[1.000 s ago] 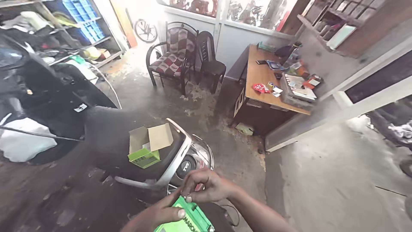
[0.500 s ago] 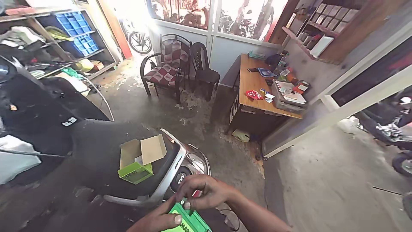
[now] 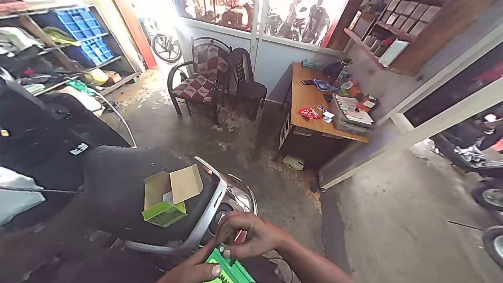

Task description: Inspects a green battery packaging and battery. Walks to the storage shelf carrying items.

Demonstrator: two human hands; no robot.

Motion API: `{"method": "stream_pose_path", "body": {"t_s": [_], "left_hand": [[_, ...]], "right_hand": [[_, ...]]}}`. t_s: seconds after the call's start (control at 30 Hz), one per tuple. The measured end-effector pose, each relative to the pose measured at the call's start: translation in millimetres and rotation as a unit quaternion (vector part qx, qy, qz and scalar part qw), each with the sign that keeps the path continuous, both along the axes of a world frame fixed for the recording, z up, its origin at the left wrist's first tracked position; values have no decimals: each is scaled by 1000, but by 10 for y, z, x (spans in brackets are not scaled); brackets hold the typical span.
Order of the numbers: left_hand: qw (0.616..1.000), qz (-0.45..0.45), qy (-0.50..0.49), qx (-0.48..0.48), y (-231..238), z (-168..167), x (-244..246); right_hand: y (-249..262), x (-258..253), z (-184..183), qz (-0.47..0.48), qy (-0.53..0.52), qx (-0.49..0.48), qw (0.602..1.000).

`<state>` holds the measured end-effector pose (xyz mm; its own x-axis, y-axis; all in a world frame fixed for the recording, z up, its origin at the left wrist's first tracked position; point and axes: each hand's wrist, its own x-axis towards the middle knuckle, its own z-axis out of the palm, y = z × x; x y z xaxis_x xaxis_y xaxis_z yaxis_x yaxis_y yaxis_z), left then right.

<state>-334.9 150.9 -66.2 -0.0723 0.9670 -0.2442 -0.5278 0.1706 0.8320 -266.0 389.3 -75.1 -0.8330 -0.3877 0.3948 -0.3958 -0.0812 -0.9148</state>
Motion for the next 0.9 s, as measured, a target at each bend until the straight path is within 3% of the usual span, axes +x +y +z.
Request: {"method": "stream_pose_path", "body": {"t_s": [0.47, 0.9], "left_hand": [[1000, 0, 24, 4, 62, 4, -66], [1000, -4, 22, 17, 108, 29, -134]], "right_hand": [[49, -52, 56, -45, 33, 32, 998], [92, -118, 70, -19, 44, 26, 999]]}}
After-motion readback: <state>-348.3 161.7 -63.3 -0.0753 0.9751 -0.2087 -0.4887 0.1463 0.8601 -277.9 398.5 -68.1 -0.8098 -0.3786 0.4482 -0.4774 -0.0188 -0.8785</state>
